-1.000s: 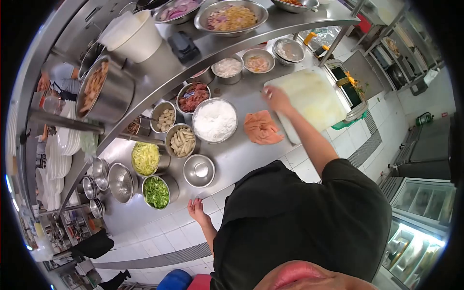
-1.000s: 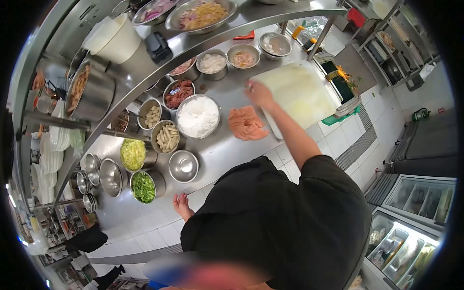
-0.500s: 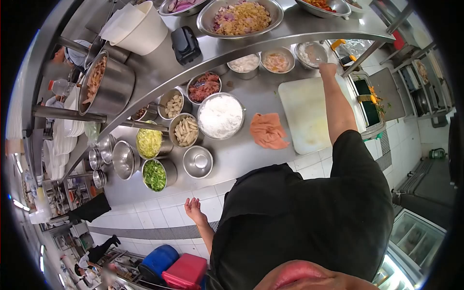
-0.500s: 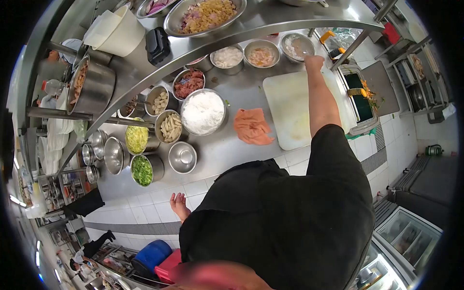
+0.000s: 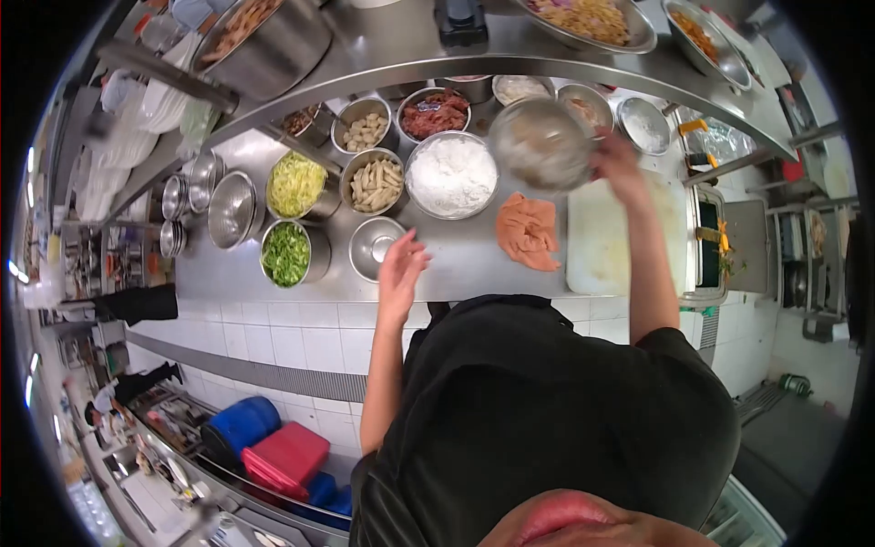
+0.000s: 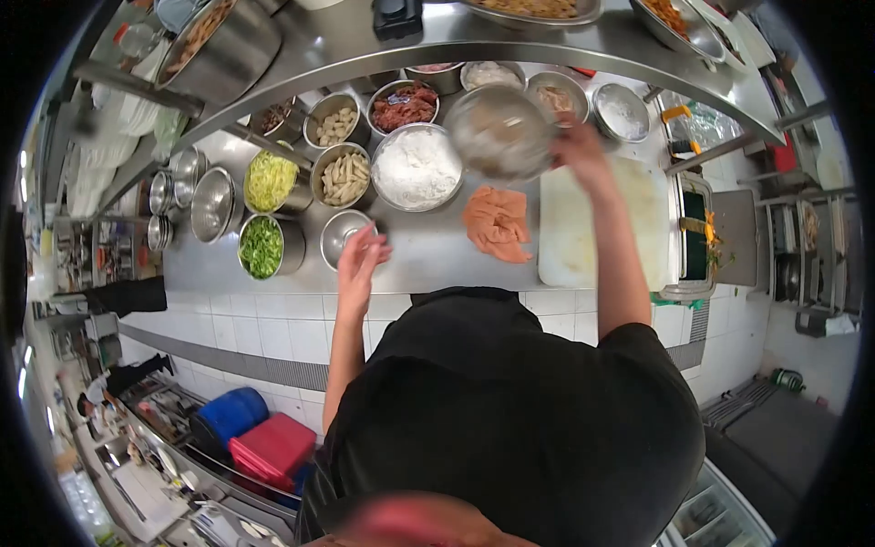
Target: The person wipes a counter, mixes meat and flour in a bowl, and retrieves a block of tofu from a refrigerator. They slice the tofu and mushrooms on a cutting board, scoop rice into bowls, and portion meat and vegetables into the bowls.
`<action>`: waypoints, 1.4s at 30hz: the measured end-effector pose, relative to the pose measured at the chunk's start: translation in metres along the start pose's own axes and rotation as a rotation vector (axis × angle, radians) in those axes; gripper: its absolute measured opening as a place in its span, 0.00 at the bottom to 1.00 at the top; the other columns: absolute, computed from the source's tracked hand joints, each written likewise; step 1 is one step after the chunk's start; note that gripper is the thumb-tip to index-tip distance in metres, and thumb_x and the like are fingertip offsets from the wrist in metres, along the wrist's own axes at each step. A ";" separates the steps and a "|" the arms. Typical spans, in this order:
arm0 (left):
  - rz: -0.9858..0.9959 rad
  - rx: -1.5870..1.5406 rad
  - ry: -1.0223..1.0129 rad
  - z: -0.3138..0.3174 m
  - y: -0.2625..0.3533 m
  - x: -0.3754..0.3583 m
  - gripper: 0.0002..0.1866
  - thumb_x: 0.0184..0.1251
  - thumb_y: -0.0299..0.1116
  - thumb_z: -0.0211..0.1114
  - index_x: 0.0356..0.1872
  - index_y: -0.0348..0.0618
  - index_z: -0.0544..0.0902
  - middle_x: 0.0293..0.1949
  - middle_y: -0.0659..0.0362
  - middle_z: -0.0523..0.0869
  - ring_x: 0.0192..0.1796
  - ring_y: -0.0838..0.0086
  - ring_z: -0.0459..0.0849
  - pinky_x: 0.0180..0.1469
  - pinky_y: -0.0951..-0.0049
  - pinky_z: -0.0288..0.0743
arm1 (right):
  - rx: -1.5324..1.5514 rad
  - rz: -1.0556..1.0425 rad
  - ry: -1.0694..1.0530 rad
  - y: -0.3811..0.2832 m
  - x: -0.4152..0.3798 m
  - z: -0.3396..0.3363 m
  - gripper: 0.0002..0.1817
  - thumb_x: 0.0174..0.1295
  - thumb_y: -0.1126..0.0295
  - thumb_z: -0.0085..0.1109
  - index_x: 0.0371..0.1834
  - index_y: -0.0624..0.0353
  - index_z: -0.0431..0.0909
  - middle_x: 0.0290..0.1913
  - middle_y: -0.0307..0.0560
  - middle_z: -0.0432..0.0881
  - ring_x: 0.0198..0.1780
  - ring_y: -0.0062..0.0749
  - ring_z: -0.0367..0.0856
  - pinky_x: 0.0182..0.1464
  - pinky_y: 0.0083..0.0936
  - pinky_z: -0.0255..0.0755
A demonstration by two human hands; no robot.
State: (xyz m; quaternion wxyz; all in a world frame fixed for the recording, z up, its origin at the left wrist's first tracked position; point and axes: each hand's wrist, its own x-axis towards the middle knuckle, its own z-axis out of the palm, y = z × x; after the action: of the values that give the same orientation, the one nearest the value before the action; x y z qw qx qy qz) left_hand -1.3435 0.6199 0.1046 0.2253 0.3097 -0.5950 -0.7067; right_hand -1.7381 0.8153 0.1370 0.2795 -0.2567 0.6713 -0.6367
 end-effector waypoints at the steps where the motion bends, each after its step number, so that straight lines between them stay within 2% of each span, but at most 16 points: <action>1: 0.001 -0.010 0.014 0.016 0.009 0.005 0.21 0.74 0.29 0.62 0.65 0.36 0.73 0.53 0.55 0.81 0.53 0.70 0.82 0.54 0.70 0.79 | -0.105 0.108 -0.153 -0.015 -0.005 0.043 0.27 0.57 0.75 0.59 0.63 0.61 0.71 0.40 0.43 0.81 0.35 0.26 0.82 0.30 0.23 0.79; 3: -0.161 -0.491 0.060 0.033 0.017 0.011 0.26 0.69 0.24 0.61 0.68 0.40 0.69 0.58 0.54 0.80 0.58 0.69 0.80 0.58 0.67 0.76 | -0.194 0.053 -0.421 -0.004 -0.012 0.114 0.26 0.58 0.73 0.62 0.61 0.60 0.72 0.39 0.43 0.81 0.36 0.25 0.81 0.36 0.24 0.77; 7: -0.178 -0.295 0.371 -0.011 -0.032 -0.004 0.35 0.54 0.15 0.54 0.69 0.38 0.67 0.61 0.53 0.78 0.62 0.63 0.78 0.64 0.66 0.70 | -0.400 0.031 -0.795 0.006 0.035 0.183 0.21 0.60 0.60 0.68 0.53 0.58 0.79 0.37 0.46 0.83 0.39 0.31 0.83 0.42 0.31 0.77; 9: -0.175 -0.342 0.423 -0.033 -0.038 -0.024 0.35 0.54 0.15 0.55 0.69 0.37 0.66 0.61 0.53 0.78 0.62 0.63 0.77 0.65 0.65 0.70 | -0.737 -0.312 -0.506 0.017 0.103 0.205 0.23 0.62 0.56 0.69 0.52 0.61 0.80 0.38 0.45 0.85 0.37 0.33 0.81 0.42 0.32 0.76; 10: -0.169 -0.388 0.461 -0.041 -0.042 -0.032 0.35 0.54 0.15 0.55 0.69 0.37 0.66 0.62 0.52 0.77 0.63 0.62 0.77 0.65 0.64 0.70 | -0.812 -0.402 -0.406 0.031 0.142 0.213 0.23 0.61 0.56 0.69 0.53 0.60 0.81 0.44 0.50 0.87 0.42 0.38 0.85 0.45 0.33 0.78; 12: -0.148 -0.431 0.507 -0.045 -0.032 -0.046 0.37 0.52 0.15 0.55 0.69 0.36 0.65 0.61 0.51 0.78 0.62 0.64 0.77 0.65 0.67 0.70 | -1.087 -0.386 -0.364 0.062 0.206 0.238 0.27 0.54 0.58 0.73 0.58 0.52 0.82 0.55 0.56 0.85 0.54 0.47 0.84 0.56 0.39 0.77; 18: -0.097 -0.405 0.594 -0.065 -0.044 -0.072 0.38 0.51 0.14 0.54 0.70 0.37 0.63 0.62 0.50 0.77 0.63 0.64 0.77 0.66 0.66 0.70 | -1.324 -0.221 -0.501 0.098 0.228 0.289 0.21 0.50 0.65 0.72 0.50 0.45 0.85 0.52 0.55 0.85 0.58 0.48 0.81 0.60 0.40 0.74; 21: -0.086 -0.427 0.569 -0.071 -0.040 -0.070 0.38 0.51 0.14 0.53 0.70 0.37 0.63 0.61 0.50 0.77 0.63 0.63 0.77 0.65 0.65 0.71 | -1.184 -0.356 -0.676 0.107 0.257 0.277 0.15 0.44 0.70 0.72 0.39 0.53 0.86 0.42 0.50 0.88 0.47 0.44 0.86 0.52 0.37 0.78; 24: -0.128 -0.441 0.544 -0.074 -0.032 -0.056 0.39 0.52 0.15 0.54 0.71 0.39 0.62 0.60 0.50 0.78 0.61 0.64 0.79 0.58 0.67 0.77 | -1.146 -0.381 -0.527 0.093 0.264 0.265 0.15 0.44 0.70 0.71 0.39 0.54 0.87 0.41 0.52 0.88 0.45 0.44 0.86 0.51 0.35 0.78; 26: -0.215 -0.437 0.482 -0.074 -0.022 -0.041 0.39 0.53 0.16 0.54 0.72 0.42 0.62 0.59 0.52 0.78 0.57 0.66 0.80 0.46 0.71 0.81 | -1.148 -0.294 -0.546 0.085 0.271 0.255 0.17 0.45 0.70 0.71 0.42 0.54 0.87 0.41 0.50 0.89 0.44 0.42 0.87 0.51 0.33 0.78; 27: -0.240 -0.428 0.440 -0.077 -0.029 -0.031 0.39 0.54 0.17 0.54 0.72 0.45 0.61 0.58 0.52 0.77 0.52 0.68 0.82 0.38 0.73 0.81 | -1.056 -0.242 -0.486 0.081 0.273 0.250 0.15 0.47 0.70 0.70 0.42 0.54 0.87 0.40 0.49 0.88 0.43 0.37 0.86 0.49 0.32 0.78; 30: -0.180 -0.325 0.358 -0.069 -0.024 0.007 0.39 0.56 0.18 0.55 0.73 0.47 0.60 0.59 0.53 0.77 0.49 0.69 0.83 0.37 0.72 0.82 | -0.977 -0.062 -0.398 0.049 0.267 0.241 0.14 0.55 0.65 0.68 0.46 0.54 0.86 0.40 0.39 0.89 0.41 0.26 0.84 0.49 0.26 0.76; 32: -0.190 -0.301 0.313 -0.061 -0.012 0.034 0.39 0.56 0.19 0.55 0.74 0.49 0.59 0.59 0.53 0.77 0.50 0.67 0.84 0.38 0.71 0.83 | -0.422 -0.203 -0.278 0.077 0.299 0.219 0.15 0.62 0.61 0.67 0.49 0.53 0.85 0.44 0.35 0.87 0.44 0.22 0.83 0.51 0.24 0.76; 34: -0.197 -0.280 0.270 -0.049 0.004 0.062 0.40 0.57 0.20 0.55 0.75 0.51 0.57 0.60 0.52 0.76 0.50 0.66 0.84 0.38 0.70 0.84 | -0.676 -0.178 -0.318 0.094 0.335 0.195 0.16 0.66 0.57 0.65 0.52 0.53 0.85 0.48 0.33 0.86 0.47 0.21 0.82 0.54 0.23 0.74; 38: -0.191 -0.320 0.198 -0.028 0.015 0.111 0.41 0.58 0.20 0.54 0.76 0.53 0.55 0.60 0.52 0.76 0.51 0.66 0.84 0.40 0.67 0.86 | -0.200 -0.139 -0.479 -0.014 0.235 0.218 0.16 0.68 0.58 0.64 0.53 0.54 0.81 0.45 0.36 0.85 0.48 0.23 0.82 0.50 0.23 0.77; 42: -0.159 -0.388 0.175 -0.018 0.018 0.117 0.42 0.56 0.18 0.54 0.75 0.55 0.56 0.59 0.53 0.77 0.48 0.68 0.84 0.41 0.65 0.87 | -0.105 -0.102 -0.685 -0.063 0.138 0.265 0.16 0.69 0.58 0.63 0.54 0.55 0.78 0.43 0.38 0.83 0.49 0.24 0.83 0.47 0.23 0.79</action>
State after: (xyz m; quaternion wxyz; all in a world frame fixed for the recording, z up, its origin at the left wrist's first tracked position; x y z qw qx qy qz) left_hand -1.4147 0.5234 0.1007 0.2749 0.3666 -0.4000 -0.7938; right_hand -1.6512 0.5262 0.1847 0.4426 -0.5026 0.5566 -0.4916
